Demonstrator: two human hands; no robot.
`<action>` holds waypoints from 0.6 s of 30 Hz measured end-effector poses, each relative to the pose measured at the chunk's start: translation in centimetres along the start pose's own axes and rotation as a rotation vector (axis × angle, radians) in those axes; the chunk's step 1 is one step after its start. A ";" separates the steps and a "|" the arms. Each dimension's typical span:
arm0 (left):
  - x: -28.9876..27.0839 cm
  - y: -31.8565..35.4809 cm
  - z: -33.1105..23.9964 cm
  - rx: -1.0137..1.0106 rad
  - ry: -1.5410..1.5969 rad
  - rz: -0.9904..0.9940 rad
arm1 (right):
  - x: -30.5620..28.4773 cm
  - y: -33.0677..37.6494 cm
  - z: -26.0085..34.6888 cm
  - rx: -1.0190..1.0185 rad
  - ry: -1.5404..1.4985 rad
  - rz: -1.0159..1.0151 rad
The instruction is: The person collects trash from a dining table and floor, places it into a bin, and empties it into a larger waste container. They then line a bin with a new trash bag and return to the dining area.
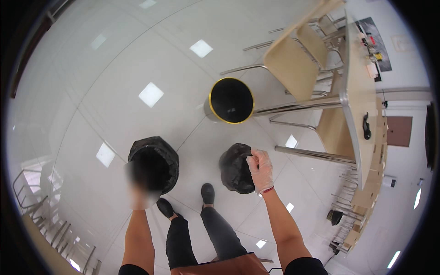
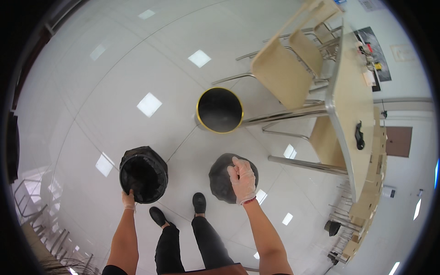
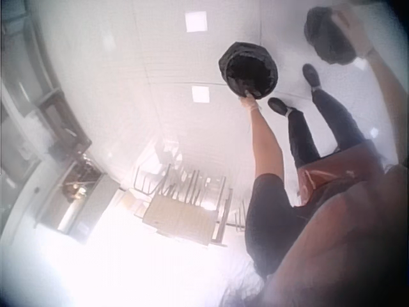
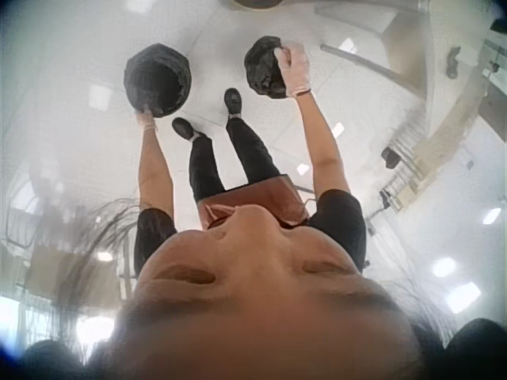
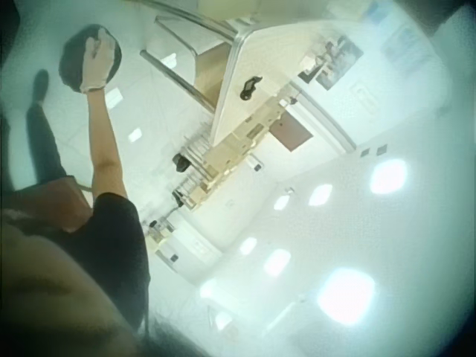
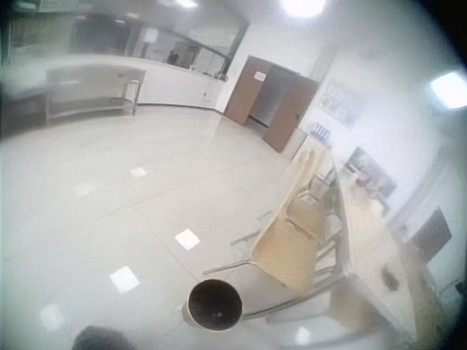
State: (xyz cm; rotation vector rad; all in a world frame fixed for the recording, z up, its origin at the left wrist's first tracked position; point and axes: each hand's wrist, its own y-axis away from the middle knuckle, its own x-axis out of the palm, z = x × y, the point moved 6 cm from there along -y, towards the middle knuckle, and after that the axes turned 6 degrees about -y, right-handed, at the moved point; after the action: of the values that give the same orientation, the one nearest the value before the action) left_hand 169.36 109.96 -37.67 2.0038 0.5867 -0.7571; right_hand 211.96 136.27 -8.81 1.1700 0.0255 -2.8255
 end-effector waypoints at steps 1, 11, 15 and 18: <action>0.2 -0.3 1.9 -0.143 0.173 0.000 | -3.0 -0.2 1.9 -0.072 0.005 -0.062; -8.9 11.7 -3.8 0.164 -0.397 -0.186 | -36.0 -11.5 3.1 0.020 0.837 -0.832; -8.5 15.6 -8.9 0.223 -0.263 -0.056 | -41.1 -12.6 -7.6 0.561 0.547 -0.612; -5.5 18.0 -13.1 0.158 0.362 0.327 | -38.8 -12.0 -5.5 0.316 0.070 -0.655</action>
State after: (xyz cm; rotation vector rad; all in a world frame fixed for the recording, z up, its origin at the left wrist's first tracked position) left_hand 180.99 111.76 -18.00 2.3300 0.3941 -0.2491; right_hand 242.20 151.21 14.47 1.5652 -0.0438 -3.4456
